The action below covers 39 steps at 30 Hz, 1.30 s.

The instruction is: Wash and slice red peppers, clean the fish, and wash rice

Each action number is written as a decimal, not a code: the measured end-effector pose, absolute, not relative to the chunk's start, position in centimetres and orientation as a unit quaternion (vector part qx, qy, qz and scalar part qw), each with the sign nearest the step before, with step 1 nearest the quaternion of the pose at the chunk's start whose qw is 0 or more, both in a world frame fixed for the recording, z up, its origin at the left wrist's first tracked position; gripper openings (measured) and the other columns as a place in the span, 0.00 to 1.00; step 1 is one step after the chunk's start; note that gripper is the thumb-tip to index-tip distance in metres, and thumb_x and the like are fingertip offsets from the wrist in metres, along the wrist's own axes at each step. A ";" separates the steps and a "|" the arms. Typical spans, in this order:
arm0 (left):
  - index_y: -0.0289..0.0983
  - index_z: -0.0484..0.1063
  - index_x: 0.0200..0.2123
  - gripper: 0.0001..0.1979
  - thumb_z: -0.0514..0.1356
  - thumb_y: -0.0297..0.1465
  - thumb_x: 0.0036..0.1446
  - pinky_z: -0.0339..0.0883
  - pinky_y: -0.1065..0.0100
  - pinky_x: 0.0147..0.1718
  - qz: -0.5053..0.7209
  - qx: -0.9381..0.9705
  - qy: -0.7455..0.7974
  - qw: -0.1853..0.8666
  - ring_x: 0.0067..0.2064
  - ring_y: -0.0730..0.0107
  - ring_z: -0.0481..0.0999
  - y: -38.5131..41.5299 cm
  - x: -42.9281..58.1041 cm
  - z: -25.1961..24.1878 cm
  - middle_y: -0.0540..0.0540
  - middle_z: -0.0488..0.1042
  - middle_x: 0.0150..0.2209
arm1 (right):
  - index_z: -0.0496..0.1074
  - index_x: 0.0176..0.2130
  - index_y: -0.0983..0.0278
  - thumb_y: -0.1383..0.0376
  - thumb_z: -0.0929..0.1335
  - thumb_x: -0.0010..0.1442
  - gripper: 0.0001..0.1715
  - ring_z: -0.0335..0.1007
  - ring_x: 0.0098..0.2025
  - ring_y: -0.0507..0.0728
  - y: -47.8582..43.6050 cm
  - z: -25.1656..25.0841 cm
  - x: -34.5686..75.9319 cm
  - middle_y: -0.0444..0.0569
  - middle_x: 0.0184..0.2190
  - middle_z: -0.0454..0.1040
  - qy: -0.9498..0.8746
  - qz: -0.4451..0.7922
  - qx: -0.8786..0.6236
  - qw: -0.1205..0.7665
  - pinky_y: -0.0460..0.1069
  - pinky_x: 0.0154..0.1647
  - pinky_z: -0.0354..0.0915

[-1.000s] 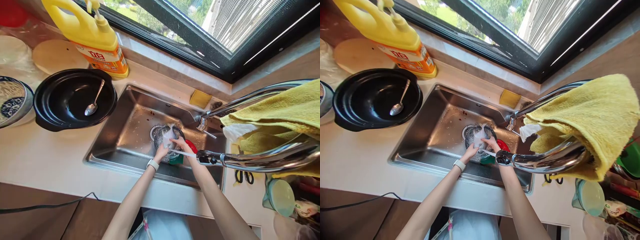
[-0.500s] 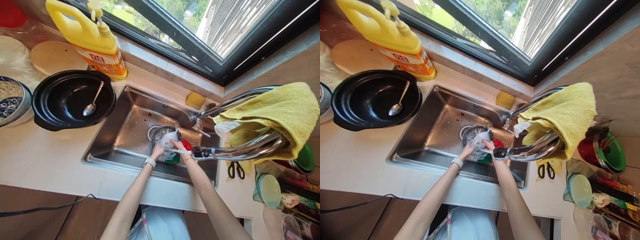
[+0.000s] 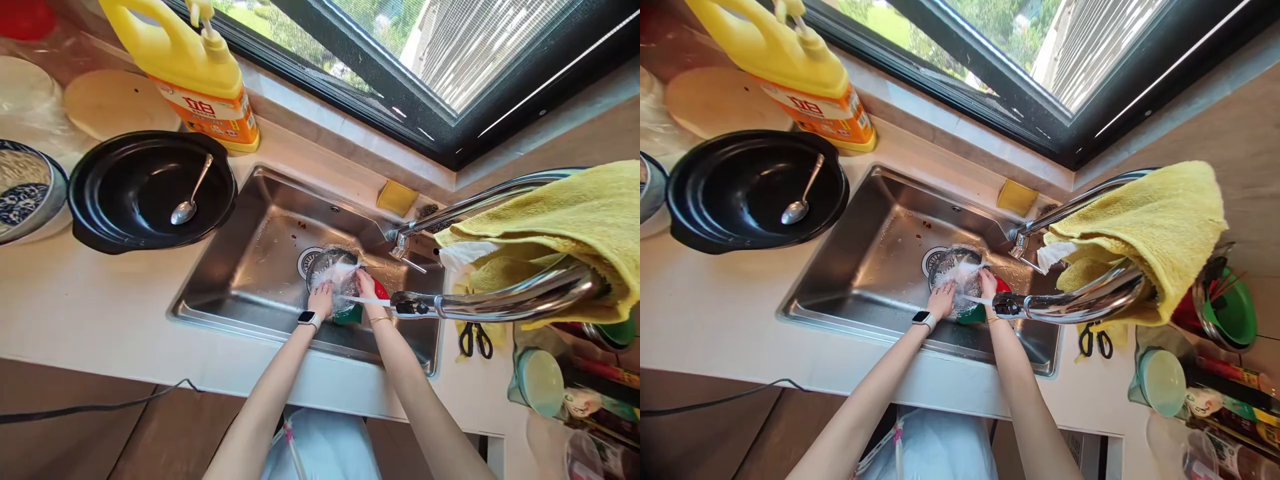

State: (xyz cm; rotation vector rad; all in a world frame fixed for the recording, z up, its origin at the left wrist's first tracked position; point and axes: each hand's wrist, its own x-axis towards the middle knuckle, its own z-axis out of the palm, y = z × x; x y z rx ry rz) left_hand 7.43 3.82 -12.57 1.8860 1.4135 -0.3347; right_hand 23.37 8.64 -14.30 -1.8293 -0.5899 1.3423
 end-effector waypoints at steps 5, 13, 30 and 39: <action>0.31 0.52 0.66 0.37 0.56 0.26 0.53 0.42 0.48 0.65 -0.112 0.729 0.546 0.398 0.68 0.49 0.50 4.0 7.3 -13.5 0.34 0.47 0.69 | 0.74 0.31 0.64 0.58 0.71 0.44 0.14 0.71 0.34 0.53 9.4 -15.3 23.8 0.47 0.31 0.78 -0.213 0.505 -0.743 0.383 0.47 0.35 0.67; 0.31 0.52 0.66 0.37 0.56 0.25 0.52 0.39 0.48 0.65 -0.056 0.706 0.552 0.441 0.68 0.48 0.50 4.5 7.0 -14.4 0.32 0.50 0.68 | 0.74 0.32 0.66 0.60 0.71 0.42 0.15 0.70 0.35 0.54 10.4 -16.7 23.5 0.49 0.33 0.78 -0.237 0.478 -0.765 0.361 0.48 0.38 0.66; 0.34 0.54 0.66 0.37 0.58 0.25 0.52 0.37 0.49 0.65 -0.093 0.702 0.558 0.433 0.69 0.48 0.48 4.7 7.8 -14.2 0.34 0.48 0.69 | 0.73 0.32 0.65 0.59 0.73 0.39 0.18 0.71 0.35 0.55 10.7 -16.7 23.8 0.50 0.34 0.79 -0.298 0.510 -0.732 0.339 0.49 0.38 0.67; 0.30 0.58 0.63 0.32 0.58 0.27 0.54 0.39 0.52 0.65 -0.068 0.683 0.563 0.461 0.69 0.49 0.48 4.6 6.6 -13.5 0.30 0.50 0.68 | 0.73 0.36 0.66 0.58 0.72 0.43 0.20 0.72 0.46 0.59 9.1 -16.3 23.5 0.55 0.40 0.78 -0.278 0.461 -0.771 0.341 0.53 0.49 0.66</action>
